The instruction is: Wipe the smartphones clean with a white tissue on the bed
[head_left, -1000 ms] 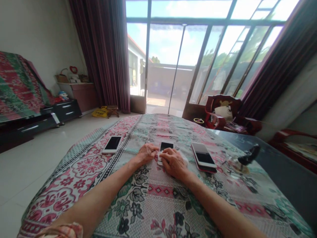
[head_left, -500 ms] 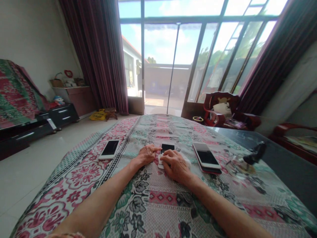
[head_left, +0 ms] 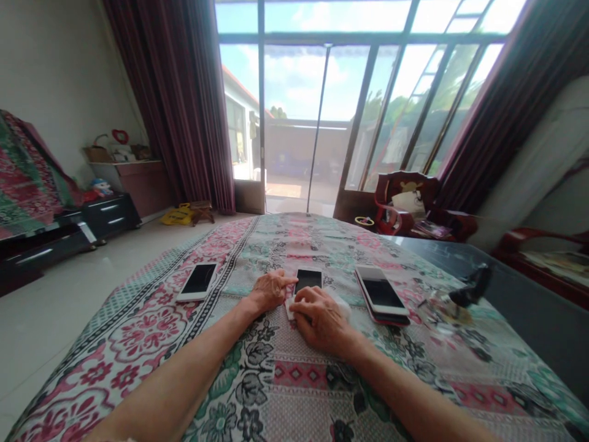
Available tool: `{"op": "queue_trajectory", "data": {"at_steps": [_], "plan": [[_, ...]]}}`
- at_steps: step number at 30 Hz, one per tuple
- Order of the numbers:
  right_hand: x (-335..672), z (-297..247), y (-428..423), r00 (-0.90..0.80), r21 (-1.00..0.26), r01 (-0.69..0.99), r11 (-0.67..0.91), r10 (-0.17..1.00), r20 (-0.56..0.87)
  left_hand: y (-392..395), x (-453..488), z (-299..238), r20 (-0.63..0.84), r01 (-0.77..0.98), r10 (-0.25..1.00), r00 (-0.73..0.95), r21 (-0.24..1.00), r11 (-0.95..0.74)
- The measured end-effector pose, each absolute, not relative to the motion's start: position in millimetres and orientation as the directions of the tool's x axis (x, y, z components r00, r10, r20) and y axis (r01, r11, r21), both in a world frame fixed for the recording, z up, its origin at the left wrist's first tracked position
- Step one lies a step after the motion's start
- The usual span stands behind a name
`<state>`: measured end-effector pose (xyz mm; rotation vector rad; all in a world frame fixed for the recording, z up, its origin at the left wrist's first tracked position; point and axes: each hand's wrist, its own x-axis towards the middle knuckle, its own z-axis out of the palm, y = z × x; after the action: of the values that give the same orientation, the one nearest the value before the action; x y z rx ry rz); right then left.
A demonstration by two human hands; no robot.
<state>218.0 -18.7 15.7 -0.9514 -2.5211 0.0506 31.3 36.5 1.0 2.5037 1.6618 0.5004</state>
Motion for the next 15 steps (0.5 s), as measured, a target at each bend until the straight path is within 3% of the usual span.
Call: {"op": "queue_trajectory", "data": {"at_steps": [4, 10, 15], "plan": [[223, 22, -17, -0.661, -0.176, 0.646, 0.743, 0.660, 0.357, 37, 32, -1, 0.227, 0.895, 0.912, 0.340, 0.221, -0.389], [233, 30, -14, -0.499, -0.182, 0.805, 0.565, 0.810, 0.309, 37, 32, -2, 0.209, 0.908, 0.920, 0.331, 0.195, -0.371], [226, 27, -18, -0.627, -0.152, 0.709, 0.689, 0.714, 0.312, 37, 33, -1, 0.210, 0.905, 0.922, 0.325, 0.215, -0.368]]}}
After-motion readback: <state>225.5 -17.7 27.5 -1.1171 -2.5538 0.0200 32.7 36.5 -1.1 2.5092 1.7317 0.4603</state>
